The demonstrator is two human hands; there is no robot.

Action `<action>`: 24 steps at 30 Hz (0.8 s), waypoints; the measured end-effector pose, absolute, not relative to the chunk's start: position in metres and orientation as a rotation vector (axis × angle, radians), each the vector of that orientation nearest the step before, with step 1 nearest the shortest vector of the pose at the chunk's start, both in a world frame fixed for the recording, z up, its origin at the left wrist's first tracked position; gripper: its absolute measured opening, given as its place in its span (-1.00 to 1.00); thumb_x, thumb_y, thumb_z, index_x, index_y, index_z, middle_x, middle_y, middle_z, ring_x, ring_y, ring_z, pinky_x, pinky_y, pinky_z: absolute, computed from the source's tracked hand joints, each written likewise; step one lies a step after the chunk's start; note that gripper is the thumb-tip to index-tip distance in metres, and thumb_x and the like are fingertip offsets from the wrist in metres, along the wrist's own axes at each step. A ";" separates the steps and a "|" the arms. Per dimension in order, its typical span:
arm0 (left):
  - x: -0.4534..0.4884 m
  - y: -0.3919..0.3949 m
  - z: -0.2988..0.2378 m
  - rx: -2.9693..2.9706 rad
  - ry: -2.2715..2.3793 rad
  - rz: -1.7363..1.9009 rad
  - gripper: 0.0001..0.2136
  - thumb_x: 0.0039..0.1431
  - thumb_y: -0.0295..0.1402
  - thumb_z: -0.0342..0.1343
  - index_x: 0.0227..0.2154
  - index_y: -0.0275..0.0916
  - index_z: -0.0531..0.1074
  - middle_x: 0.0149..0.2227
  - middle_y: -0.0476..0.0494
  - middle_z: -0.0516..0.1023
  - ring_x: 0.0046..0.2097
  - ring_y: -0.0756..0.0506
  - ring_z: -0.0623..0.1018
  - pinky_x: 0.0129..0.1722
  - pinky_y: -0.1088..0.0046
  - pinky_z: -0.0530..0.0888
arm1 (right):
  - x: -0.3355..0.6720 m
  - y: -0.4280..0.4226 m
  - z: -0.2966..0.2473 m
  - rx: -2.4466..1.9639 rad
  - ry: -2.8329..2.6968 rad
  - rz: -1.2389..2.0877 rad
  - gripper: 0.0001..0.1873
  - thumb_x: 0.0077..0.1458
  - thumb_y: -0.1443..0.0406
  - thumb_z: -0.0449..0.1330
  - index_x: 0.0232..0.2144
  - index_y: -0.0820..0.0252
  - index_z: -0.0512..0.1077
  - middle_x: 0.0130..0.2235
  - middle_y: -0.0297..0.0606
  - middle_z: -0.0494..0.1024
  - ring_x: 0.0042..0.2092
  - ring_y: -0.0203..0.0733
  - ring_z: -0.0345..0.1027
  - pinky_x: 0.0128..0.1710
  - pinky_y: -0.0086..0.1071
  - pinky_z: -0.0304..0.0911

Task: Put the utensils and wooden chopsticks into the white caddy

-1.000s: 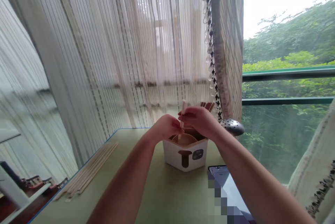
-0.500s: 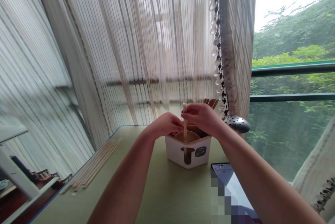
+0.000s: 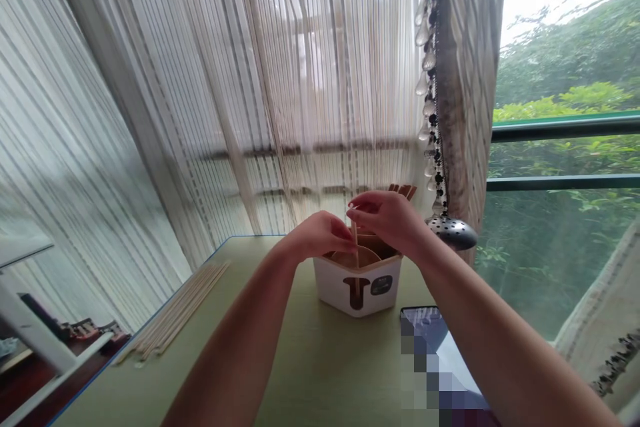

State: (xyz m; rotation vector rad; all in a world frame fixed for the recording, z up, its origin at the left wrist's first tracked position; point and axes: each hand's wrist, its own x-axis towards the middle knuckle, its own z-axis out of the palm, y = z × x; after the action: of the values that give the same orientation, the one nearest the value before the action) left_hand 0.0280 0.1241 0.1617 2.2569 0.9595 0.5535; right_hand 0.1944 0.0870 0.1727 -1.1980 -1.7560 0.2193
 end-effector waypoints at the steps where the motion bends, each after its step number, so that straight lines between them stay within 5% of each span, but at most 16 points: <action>1: 0.030 0.123 0.162 2.286 0.958 0.571 -0.69 -0.16 -0.15 0.18 -0.44 -0.31 0.53 -0.54 -0.05 0.46 -0.50 0.03 0.37 -0.51 0.54 0.25 | 0.195 0.087 0.173 -1.202 -1.756 0.222 -0.78 -0.09 0.20 0.20 -0.37 0.19 0.49 -0.44 -0.27 0.54 -0.39 -0.24 0.42 -0.44 -0.44 0.28; 9: 0.031 0.131 0.156 2.547 0.856 0.411 -0.81 -0.06 -0.27 0.12 -0.45 -0.26 0.53 -0.54 0.02 0.47 -0.47 0.04 0.38 -0.43 0.54 0.27 | 0.197 0.080 0.176 -1.158 -1.795 0.259 -0.74 -0.08 0.19 0.20 -0.30 0.17 0.47 -0.41 -0.29 0.55 -0.38 -0.27 0.42 -0.40 -0.44 0.28; 24: 0.027 0.129 0.161 2.372 0.798 0.457 -0.83 -0.11 -0.28 0.18 -0.47 -0.27 0.50 -0.50 0.01 0.48 -0.39 0.01 0.43 -0.38 0.55 0.32 | 0.195 0.080 0.171 -1.174 -1.926 0.199 -0.83 -0.06 0.21 0.17 -0.46 0.16 0.51 -0.50 -0.35 0.53 -0.42 -0.31 0.39 -0.47 -0.50 0.19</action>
State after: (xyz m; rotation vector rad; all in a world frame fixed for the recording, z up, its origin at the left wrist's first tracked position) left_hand 0.0271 0.1287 0.1614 2.3721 0.7980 0.4571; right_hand 0.1948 0.0798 0.1714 -1.1744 -1.9259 0.1985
